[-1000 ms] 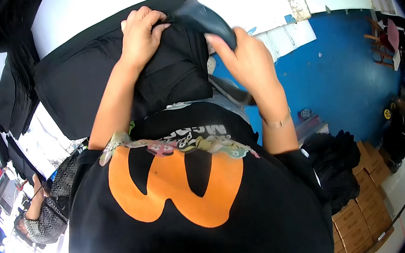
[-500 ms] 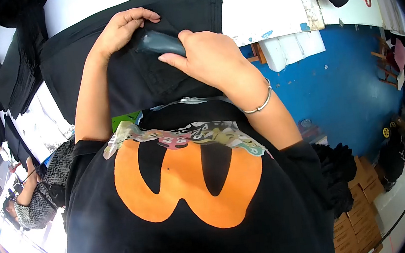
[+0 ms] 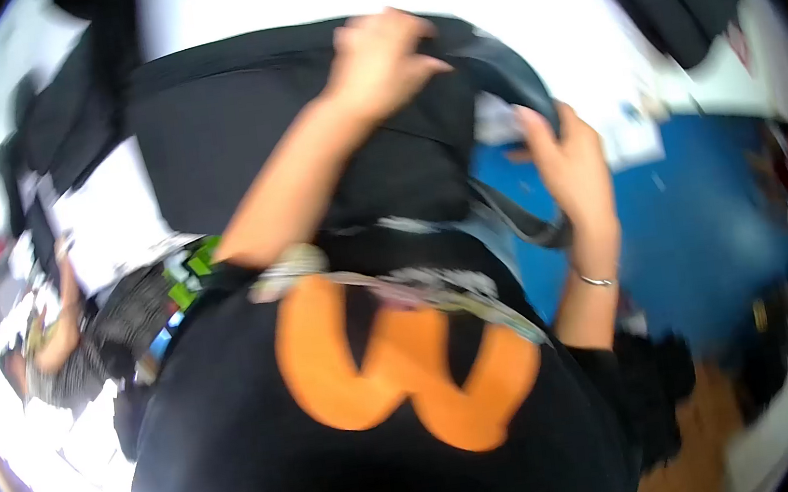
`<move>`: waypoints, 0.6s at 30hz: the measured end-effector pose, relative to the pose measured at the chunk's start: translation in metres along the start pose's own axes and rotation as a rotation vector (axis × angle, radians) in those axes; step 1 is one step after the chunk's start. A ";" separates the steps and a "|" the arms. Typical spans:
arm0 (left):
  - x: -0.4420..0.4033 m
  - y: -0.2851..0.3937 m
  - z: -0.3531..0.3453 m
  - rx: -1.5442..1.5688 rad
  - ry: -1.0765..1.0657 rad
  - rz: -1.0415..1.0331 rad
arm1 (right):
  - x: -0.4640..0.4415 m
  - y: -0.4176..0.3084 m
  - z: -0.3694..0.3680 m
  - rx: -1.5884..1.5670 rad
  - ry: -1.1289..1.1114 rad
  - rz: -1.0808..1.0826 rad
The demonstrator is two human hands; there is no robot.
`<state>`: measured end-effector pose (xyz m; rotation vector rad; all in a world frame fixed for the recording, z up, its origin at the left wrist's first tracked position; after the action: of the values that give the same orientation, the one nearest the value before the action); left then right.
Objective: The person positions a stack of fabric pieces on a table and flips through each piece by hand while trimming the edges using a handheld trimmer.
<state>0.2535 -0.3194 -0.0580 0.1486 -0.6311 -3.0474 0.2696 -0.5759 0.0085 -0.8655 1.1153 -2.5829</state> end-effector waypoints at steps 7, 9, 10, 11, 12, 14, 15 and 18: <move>0.005 -0.007 -0.041 0.357 0.008 -0.025 | -0.004 0.071 -0.015 -0.010 -0.018 0.065; -0.002 0.010 -0.052 0.478 -0.026 0.027 | -0.021 0.088 -0.002 0.055 0.044 0.035; -0.008 0.009 -0.051 0.525 -0.040 0.069 | -0.038 0.083 -0.002 -0.023 -0.004 0.017; -0.010 0.008 -0.048 0.580 -0.051 0.112 | -0.048 0.078 -0.001 -0.046 -0.048 0.010; -0.010 0.007 -0.045 0.596 -0.063 0.140 | -0.051 0.084 -0.001 -0.049 -0.083 0.007; -0.009 0.000 -0.047 0.608 0.005 0.150 | -0.054 0.120 -0.008 -0.014 -0.036 0.078; -0.008 0.003 -0.043 0.617 0.010 0.134 | -0.053 0.127 -0.006 -0.012 -0.025 0.103; -0.004 0.008 -0.047 0.567 -0.060 0.098 | -0.031 0.108 -0.004 -0.053 -0.078 -0.014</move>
<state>0.2624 -0.3449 -0.0972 0.0319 -1.4401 -2.7007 0.2869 -0.6366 -0.0847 -0.9803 1.1638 -2.5174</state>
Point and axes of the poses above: each hand's wrist, its own x-axis away from the middle knuckle, its own z-axis out of the back of the hand, y = z × x, the point moved 2 cm from there along -x, towards the middle knuckle, and after that the axes turned 8 degrees about -y, right-handed, at the moved point
